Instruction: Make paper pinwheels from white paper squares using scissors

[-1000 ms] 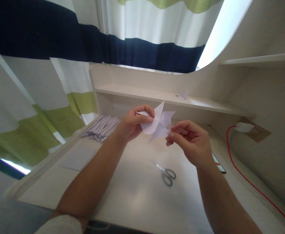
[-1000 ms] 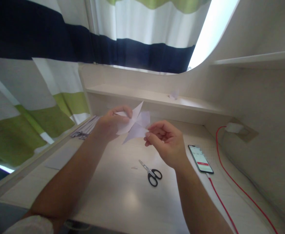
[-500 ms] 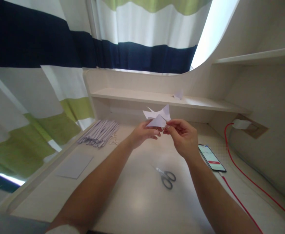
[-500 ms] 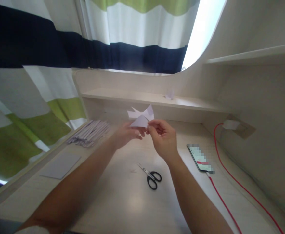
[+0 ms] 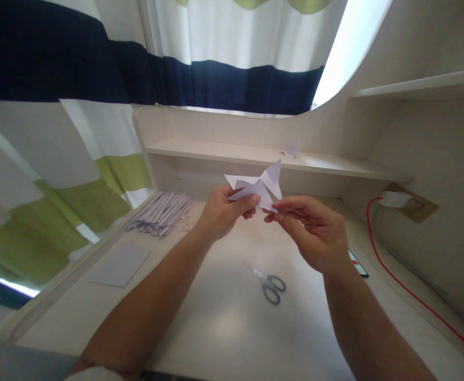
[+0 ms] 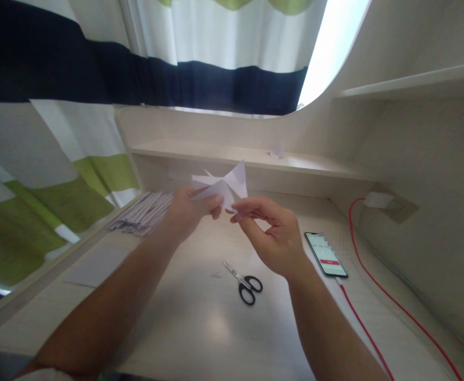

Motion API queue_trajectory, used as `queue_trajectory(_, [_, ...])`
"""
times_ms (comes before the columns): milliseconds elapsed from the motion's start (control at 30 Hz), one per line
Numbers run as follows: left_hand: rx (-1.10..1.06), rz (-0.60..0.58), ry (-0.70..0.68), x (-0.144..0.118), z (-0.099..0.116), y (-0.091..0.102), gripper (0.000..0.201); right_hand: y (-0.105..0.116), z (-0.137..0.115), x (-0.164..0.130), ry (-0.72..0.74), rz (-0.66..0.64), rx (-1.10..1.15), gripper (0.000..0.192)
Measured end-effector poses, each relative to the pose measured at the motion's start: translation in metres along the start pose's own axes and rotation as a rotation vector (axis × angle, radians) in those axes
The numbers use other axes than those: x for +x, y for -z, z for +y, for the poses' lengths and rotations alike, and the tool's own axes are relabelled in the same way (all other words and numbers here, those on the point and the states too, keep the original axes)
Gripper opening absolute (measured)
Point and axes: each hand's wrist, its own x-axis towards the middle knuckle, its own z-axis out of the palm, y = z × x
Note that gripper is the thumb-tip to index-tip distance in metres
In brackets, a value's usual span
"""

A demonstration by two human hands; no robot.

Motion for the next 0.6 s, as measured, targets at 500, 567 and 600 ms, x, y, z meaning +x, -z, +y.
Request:
queue_trajectory(500, [0.015, 0.014, -0.015, -0.010, 0.021, -0.007, 0.025, 0.004, -0.010, -0.002, 0.038, 0.004, -0.064, 0.024])
queue_trajectory(567, [0.021, 0.003, -0.023, -0.011, 0.021, -0.008, 0.024, 0.004, -0.011, -0.002, 0.038, 0.004, -0.068, 0.025])
queue_trajectory(600, [0.026, -0.003, -0.027, -0.011, 0.021, -0.008, 0.023, 0.003, -0.012, -0.002, 0.039, 0.007, -0.075, 0.026])
